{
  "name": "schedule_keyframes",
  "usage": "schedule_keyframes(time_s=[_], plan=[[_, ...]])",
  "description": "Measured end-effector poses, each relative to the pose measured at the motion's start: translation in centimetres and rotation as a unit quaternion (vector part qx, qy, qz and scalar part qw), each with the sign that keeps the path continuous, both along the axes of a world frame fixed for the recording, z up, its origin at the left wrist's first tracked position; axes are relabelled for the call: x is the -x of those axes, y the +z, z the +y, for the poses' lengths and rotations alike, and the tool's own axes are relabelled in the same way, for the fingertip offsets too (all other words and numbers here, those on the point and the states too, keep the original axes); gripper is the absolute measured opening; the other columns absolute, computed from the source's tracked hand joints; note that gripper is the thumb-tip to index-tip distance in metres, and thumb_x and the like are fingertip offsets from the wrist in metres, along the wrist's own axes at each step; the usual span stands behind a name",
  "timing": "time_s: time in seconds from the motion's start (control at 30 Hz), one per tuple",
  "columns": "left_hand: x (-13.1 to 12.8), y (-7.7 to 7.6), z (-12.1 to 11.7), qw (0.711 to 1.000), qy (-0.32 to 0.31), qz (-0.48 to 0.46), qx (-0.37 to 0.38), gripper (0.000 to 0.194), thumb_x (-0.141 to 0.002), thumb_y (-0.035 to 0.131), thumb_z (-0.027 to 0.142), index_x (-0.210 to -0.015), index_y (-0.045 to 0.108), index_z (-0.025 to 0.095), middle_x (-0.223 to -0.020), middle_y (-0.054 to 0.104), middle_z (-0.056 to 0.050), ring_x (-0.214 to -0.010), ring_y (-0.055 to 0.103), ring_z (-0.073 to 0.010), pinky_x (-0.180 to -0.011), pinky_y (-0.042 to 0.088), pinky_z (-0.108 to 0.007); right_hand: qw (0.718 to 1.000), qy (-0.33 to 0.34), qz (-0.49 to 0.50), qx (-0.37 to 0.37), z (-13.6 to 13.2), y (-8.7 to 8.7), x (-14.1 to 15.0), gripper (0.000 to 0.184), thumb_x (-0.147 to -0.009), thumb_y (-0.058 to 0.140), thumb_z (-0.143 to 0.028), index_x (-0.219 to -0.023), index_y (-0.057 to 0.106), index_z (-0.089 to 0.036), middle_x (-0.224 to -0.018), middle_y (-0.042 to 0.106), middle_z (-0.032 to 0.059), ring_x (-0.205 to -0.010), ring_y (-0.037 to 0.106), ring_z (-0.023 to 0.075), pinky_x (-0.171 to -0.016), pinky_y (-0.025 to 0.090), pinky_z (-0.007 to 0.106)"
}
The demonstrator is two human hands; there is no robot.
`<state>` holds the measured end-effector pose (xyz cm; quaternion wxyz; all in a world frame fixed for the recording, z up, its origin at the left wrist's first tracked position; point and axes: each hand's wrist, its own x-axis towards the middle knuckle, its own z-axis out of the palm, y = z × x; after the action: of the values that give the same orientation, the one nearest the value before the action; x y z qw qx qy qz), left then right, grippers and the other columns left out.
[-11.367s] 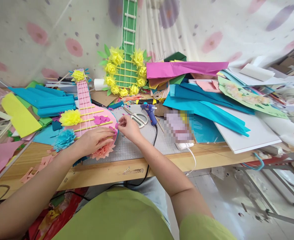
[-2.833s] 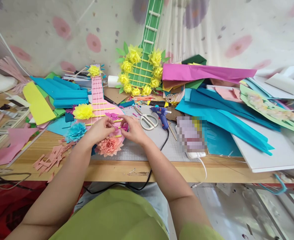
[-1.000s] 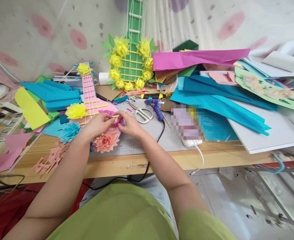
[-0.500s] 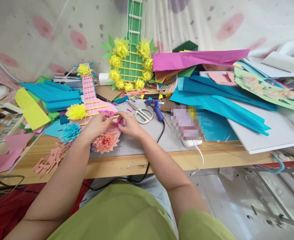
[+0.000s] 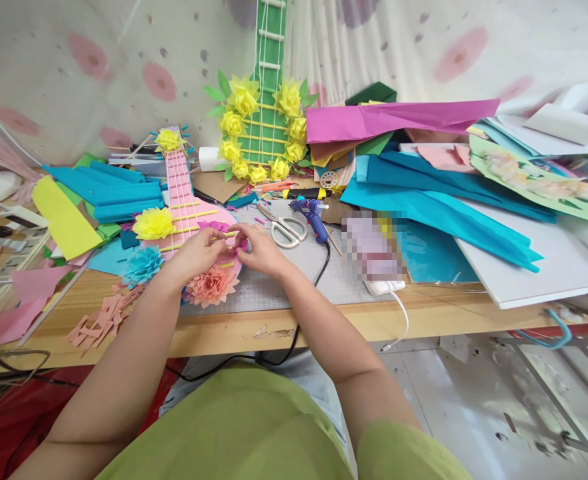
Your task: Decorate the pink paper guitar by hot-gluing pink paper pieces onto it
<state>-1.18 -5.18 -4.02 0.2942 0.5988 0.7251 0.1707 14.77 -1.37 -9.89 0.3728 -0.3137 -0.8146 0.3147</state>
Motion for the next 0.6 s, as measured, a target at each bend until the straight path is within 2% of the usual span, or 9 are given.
schedule_keyframes(time_s=[0.2,0.4,0.53,0.6], plan=[[0.3,-1.0,0.5,0.999,0.006,-0.047,-0.005,0.025,-0.082,0.05,0.026,-0.105,0.055,0.017,-0.104,0.069,-0.011,-0.093,0.066,-0.0219,-0.077,0.05,-0.033,1.0,-0.002,-0.004,0.001,0.0,0.1,0.0,0.042,-0.073,0.052,-0.012,-0.114,0.056,-0.021,-0.086,0.063,0.0013,-0.088,0.057,0.0184,-0.089,0.042,0.036],[0.6,-1.3,0.5,0.998,0.012,-0.061,-0.003,0.025,-0.08,0.052,0.026,-0.102,0.055,0.017,-0.099,0.07,-0.009,-0.087,0.068,-0.0208,-0.073,0.05,-0.031,1.0,-0.001,0.004,0.0,0.0,0.0,0.0,0.042,-0.074,0.052,-0.012,-0.115,0.055,-0.021,-0.086,0.063,0.0016,-0.088,0.057,0.0183,-0.089,0.042,0.036],[0.7,-0.5,0.4,0.993,0.041,-0.112,0.019,0.025,-0.078,0.052,0.023,-0.103,0.051,0.019,-0.087,0.073,-0.007,-0.071,0.067,-0.0185,-0.065,0.049,-0.03,0.999,0.001,0.038,0.027,-0.1,0.5,-0.2,0.038,-0.076,0.054,-0.019,-0.114,0.055,-0.02,-0.084,0.063,0.0012,-0.088,0.058,0.0178,-0.092,0.041,0.037],[0.9,0.4,0.3,0.986,0.068,-0.152,0.016,0.023,-0.078,0.051,0.02,-0.101,0.049,0.019,-0.083,0.073,-0.005,-0.07,0.068,-0.0177,-0.064,0.048,-0.028,0.996,-0.009,0.068,0.052,0.0,0.7,-0.4,0.036,-0.077,0.054,-0.022,-0.113,0.055,-0.019,-0.084,0.062,0.0013,-0.087,0.058,0.0171,-0.092,0.042,0.037]])
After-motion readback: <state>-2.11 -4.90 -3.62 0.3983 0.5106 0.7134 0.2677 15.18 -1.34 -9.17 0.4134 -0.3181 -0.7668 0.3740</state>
